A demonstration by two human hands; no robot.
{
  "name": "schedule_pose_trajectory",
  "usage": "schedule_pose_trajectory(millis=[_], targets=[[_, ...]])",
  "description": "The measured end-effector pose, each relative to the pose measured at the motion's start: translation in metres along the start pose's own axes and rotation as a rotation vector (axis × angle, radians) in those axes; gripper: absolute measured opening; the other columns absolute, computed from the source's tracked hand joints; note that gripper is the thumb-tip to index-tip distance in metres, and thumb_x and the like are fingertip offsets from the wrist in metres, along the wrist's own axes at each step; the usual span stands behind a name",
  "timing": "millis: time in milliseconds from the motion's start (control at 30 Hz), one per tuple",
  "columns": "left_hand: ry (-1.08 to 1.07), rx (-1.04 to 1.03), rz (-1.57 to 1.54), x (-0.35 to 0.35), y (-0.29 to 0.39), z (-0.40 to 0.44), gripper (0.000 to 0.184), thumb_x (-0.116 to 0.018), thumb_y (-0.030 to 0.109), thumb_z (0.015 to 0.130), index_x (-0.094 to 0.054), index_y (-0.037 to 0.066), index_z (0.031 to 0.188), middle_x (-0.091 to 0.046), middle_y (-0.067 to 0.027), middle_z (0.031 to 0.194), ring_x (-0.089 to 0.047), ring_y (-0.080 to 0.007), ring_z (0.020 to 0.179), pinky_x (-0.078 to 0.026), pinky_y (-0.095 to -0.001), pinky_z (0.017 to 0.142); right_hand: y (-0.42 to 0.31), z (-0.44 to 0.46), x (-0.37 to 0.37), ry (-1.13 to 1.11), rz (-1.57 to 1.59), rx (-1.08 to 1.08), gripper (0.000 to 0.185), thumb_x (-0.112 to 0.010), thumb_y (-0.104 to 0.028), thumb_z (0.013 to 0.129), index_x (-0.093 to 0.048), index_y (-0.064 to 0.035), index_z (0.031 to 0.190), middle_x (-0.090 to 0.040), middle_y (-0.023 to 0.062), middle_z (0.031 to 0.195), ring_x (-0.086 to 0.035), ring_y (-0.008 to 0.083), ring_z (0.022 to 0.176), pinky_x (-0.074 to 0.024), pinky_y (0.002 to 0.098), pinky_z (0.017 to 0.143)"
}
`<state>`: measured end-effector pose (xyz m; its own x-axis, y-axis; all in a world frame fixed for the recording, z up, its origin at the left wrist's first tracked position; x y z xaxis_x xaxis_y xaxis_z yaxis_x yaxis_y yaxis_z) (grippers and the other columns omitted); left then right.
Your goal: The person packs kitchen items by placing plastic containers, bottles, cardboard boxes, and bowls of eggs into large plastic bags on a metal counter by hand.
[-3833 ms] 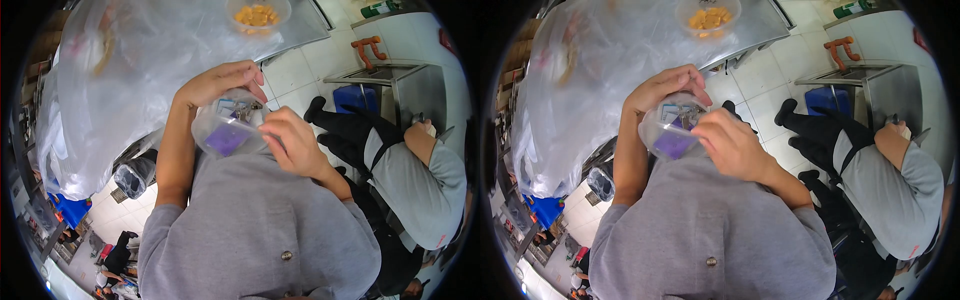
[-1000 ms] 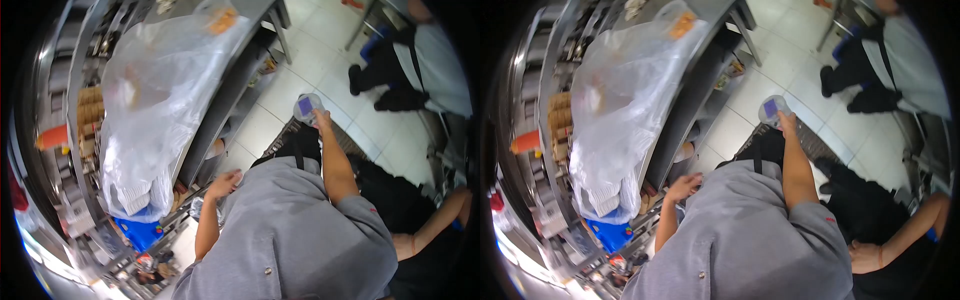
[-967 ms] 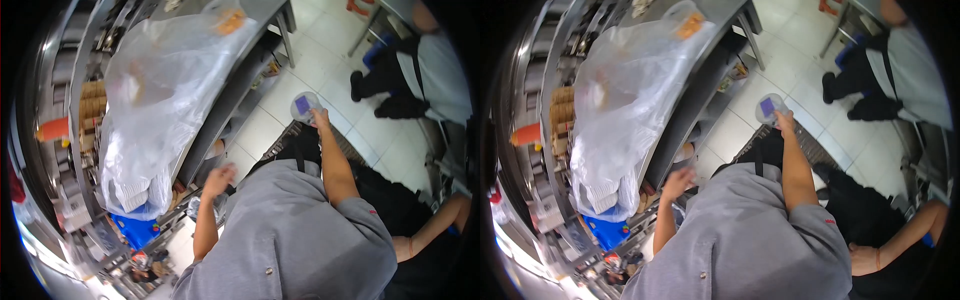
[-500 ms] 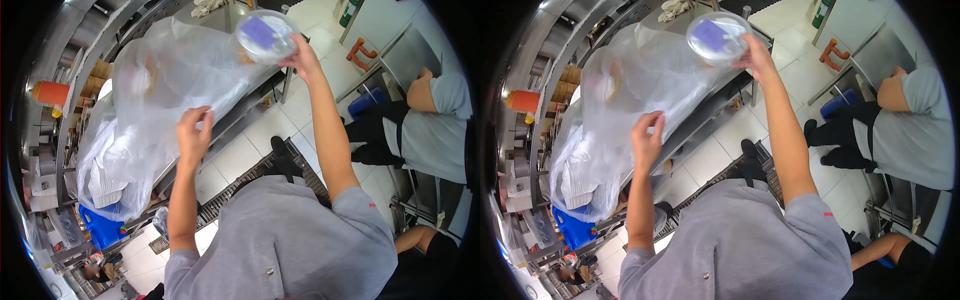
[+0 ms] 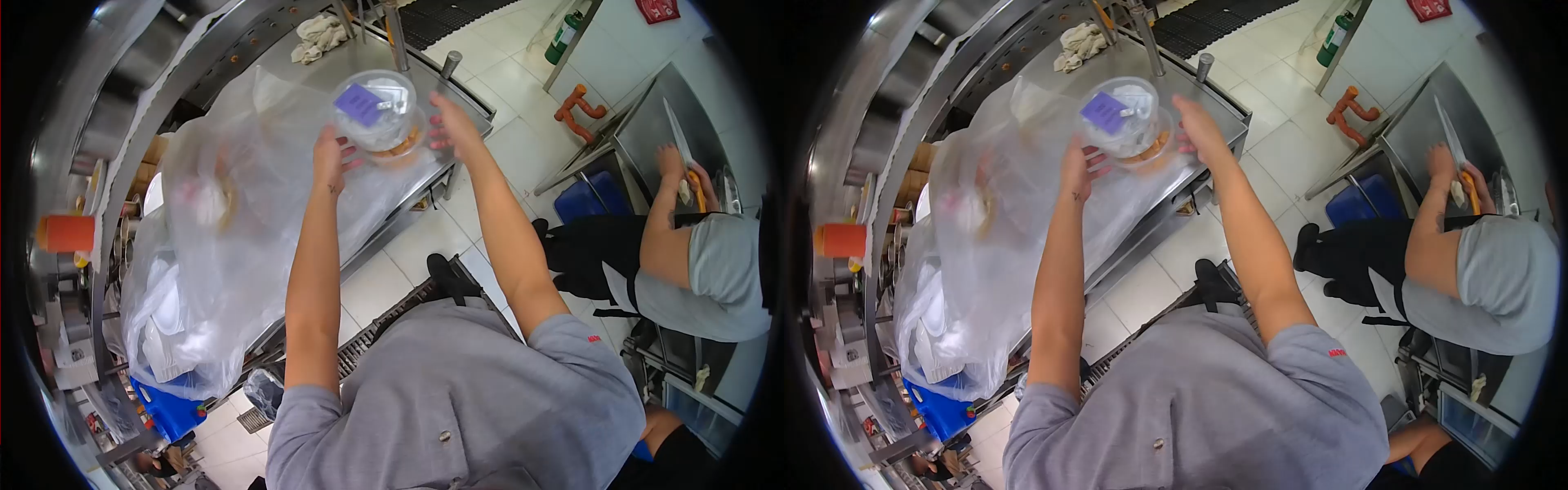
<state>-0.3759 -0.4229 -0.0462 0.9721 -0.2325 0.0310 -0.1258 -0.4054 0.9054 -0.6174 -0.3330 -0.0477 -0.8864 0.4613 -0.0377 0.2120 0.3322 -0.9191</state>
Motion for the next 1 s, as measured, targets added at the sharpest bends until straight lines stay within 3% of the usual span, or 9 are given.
schedule_pose_trajectory(millis=[167,233,433,633,700,767,900,967,1000], targets=[[-0.119,-0.187,-0.347,-0.008,0.026,0.009,0.075,-0.048,0.062,0.095,-0.040,0.010,0.148,-0.043,-0.0146,0.148,-0.044,-0.0336,0.132,-0.043,-0.0527,0.098,0.021,0.014,-0.009,-0.138,-0.074,-0.078,0.043,-0.066,-0.029,0.088,-0.050,-0.0086,0.122,-0.058,0.0179,0.111,-0.067,0.0266,0.074,-0.0577,0.0368,0.058],[-0.125,-0.199,-0.186,-0.012,0.024,0.012,0.077,-0.049,0.062,0.094,-0.039,0.008,0.148,-0.042,-0.0148,0.150,-0.042,-0.0335,0.134,-0.041,-0.0538,0.100,0.030,0.021,-0.019,-0.185,0.026,-0.090,0.032,-0.068,-0.019,0.086,-0.046,-0.0077,0.107,-0.059,0.0142,0.102,-0.066,0.0258,0.063,-0.0580,0.0366,0.054],[-0.135,-0.175,-0.024,-0.017,0.026,-0.001,0.079,-0.050,0.065,0.093,-0.040,0.010,0.148,-0.039,-0.0122,0.152,-0.035,-0.0346,0.140,-0.034,-0.0604,0.105,0.026,0.014,-0.023,-0.271,0.136,-0.003,0.025,-0.069,-0.013,0.086,-0.045,-0.0086,0.093,-0.052,0.0074,0.085,-0.064,0.0243,0.061,-0.0608,0.0360,0.054],[-0.097,-0.299,-0.018,0.018,0.037,-0.056,0.081,-0.046,0.060,0.098,-0.030,0.004,0.154,-0.031,-0.0155,0.159,-0.030,-0.0360,0.145,-0.033,-0.0513,0.111,0.027,-0.014,-0.015,-0.217,0.216,0.092,0.022,-0.068,-0.012,0.088,-0.046,-0.0094,0.091,-0.053,0.0054,0.085,-0.063,0.0204,0.060,-0.0617,0.0366,0.056],[0.123,-0.738,0.444,0.043,0.072,-0.131,0.074,-0.053,0.048,0.099,-0.035,-0.003,0.150,-0.048,-0.0235,0.145,-0.043,-0.0404,0.135,-0.031,-0.0420,0.115,0.026,-0.022,-0.008,-0.197,0.256,0.111,0.022,-0.068,-0.011,0.088,-0.047,-0.0089,0.090,-0.054,0.0059,0.085,-0.064,0.0209,0.060,-0.0618,0.0365,0.056],[0.046,-0.962,0.786,0.054,0.081,-0.209,0.069,-0.061,0.040,0.094,-0.042,-0.002,0.146,-0.051,-0.0227,0.141,-0.045,-0.0391,0.134,-0.033,-0.0428,0.114,0.027,-0.031,-0.009,-0.191,0.301,0.114,0.022,-0.068,-0.011,0.089,-0.047,-0.0084,0.089,-0.054,0.0064,0.086,-0.064,0.0213,0.060,-0.0620,0.0363,0.056],[-0.240,-0.943,1.352,0.078,0.036,-0.273,0.077,-0.078,0.031,0.078,-0.046,0.004,0.143,-0.057,-0.0168,0.132,-0.051,-0.0323,0.127,-0.036,-0.0464,0.111,0.009,-0.050,-0.008,-0.154,0.301,0.170,0.023,-0.069,-0.011,0.089,-0.047,-0.0048,0.088,-0.058,0.0118,0.090,-0.066,0.0253,0.063,-0.0625,0.0374,0.057],[0.031,-1.046,2.061,0.101,0.001,-0.273,0.067,-0.074,0.027,0.078,-0.053,0.008,0.139,-0.061,-0.0141,0.123,-0.056,-0.0298,0.119,-0.037,-0.0548,0.108,0.002,-0.057,-0.013,-0.145,0.338,0.267,0.024,-0.069,-0.011,0.089,-0.046,-0.0034,0.090,-0.059,0.0133,0.091,-0.067,0.0265,0.066,-0.0624,0.0374,0.057],[0.030,-1.039,2.056,0.113,-0.006,-0.266,0.067,-0.074,0.027,0.078,-0.053,0.008,0.139,-0.061,-0.0141,0.123,-0.056,-0.0298,0.119,-0.037,-0.0548,0.108,0.002,-0.059,-0.016,-0.140,0.349,0.257,0.025,-0.069,-0.011,0.089,-0.045,-0.0020,0.092,-0.059,0.0142,0.092,-0.067,0.0269,0.069,-0.0625,0.0365,0.058]])
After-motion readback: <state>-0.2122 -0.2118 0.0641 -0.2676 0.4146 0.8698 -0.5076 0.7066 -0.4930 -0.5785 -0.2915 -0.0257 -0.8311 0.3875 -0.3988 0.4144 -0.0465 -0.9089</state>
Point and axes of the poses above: each hand's wrist, its own z-axis towards the middle knuckle, its own x-axis out of the back of the hand, y = z × x, the point moved 9 cm from there along z, towards the middle knuckle
